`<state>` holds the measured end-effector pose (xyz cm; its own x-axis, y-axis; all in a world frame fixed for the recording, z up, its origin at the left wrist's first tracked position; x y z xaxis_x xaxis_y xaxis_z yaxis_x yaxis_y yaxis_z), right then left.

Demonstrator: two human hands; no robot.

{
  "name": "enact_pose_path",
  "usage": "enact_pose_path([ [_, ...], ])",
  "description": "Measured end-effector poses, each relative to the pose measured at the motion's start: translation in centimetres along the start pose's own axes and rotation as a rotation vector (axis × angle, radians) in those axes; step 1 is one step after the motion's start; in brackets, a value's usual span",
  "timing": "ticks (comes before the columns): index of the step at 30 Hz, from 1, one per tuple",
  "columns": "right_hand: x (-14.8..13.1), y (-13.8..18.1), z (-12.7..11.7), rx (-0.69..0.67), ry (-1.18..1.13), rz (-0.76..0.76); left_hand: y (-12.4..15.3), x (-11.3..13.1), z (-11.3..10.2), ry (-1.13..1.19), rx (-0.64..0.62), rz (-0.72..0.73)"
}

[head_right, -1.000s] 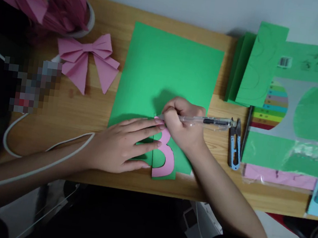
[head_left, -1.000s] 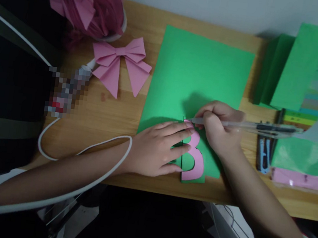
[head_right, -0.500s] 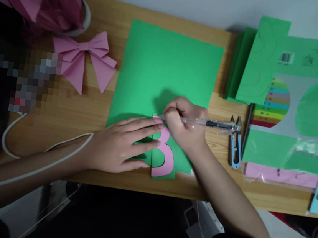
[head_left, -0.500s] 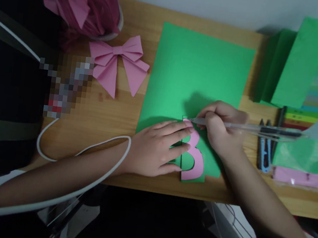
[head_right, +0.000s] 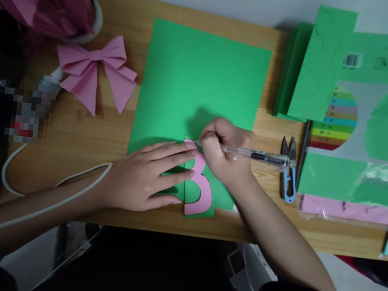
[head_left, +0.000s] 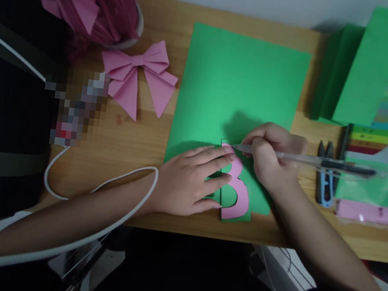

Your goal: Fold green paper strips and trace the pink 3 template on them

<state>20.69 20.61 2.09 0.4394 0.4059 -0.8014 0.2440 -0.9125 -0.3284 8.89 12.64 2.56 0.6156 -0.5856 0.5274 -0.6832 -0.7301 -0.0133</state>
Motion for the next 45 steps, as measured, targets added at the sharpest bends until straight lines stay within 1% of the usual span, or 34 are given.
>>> enact_pose_path([
  [10, -0.6, 0.1, -0.2, -0.001, 0.037, -0.065, -0.1, 0.1, -0.2, 0.007, 0.014, 0.019],
  [21, -1.6, -0.2, -0.3, -0.007, 0.065, -0.155, 0.0, 0.0, 0.1, -0.003, -0.003, 0.012],
  [32, -1.7, -0.2, -0.3, -0.026, 0.098, -0.182, 0.0, 0.1, -0.2, -0.011, 0.021, 0.014],
  [39, -1.6, -0.1, -0.3, -0.011, 0.106, -0.189, 0.1, 0.0, 0.0, -0.012, 0.010, 0.009],
  [45, -1.5, 0.0, -0.2, -0.024, 0.120, -0.173, -0.1, 0.1, 0.1, -0.023, 0.005, 0.023],
])
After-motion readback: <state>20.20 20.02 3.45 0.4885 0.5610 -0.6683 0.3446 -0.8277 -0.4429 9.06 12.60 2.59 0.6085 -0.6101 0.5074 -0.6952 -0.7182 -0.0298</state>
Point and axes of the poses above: each hand's wrist, its own y-axis away from the middle knuckle, its own z-axis out of the palm, x = y × z, the point moved 9 cm from there along -y, towards the middle knuckle, and after that the axes turned 14 degrees about -z, right-handed, at the moved point
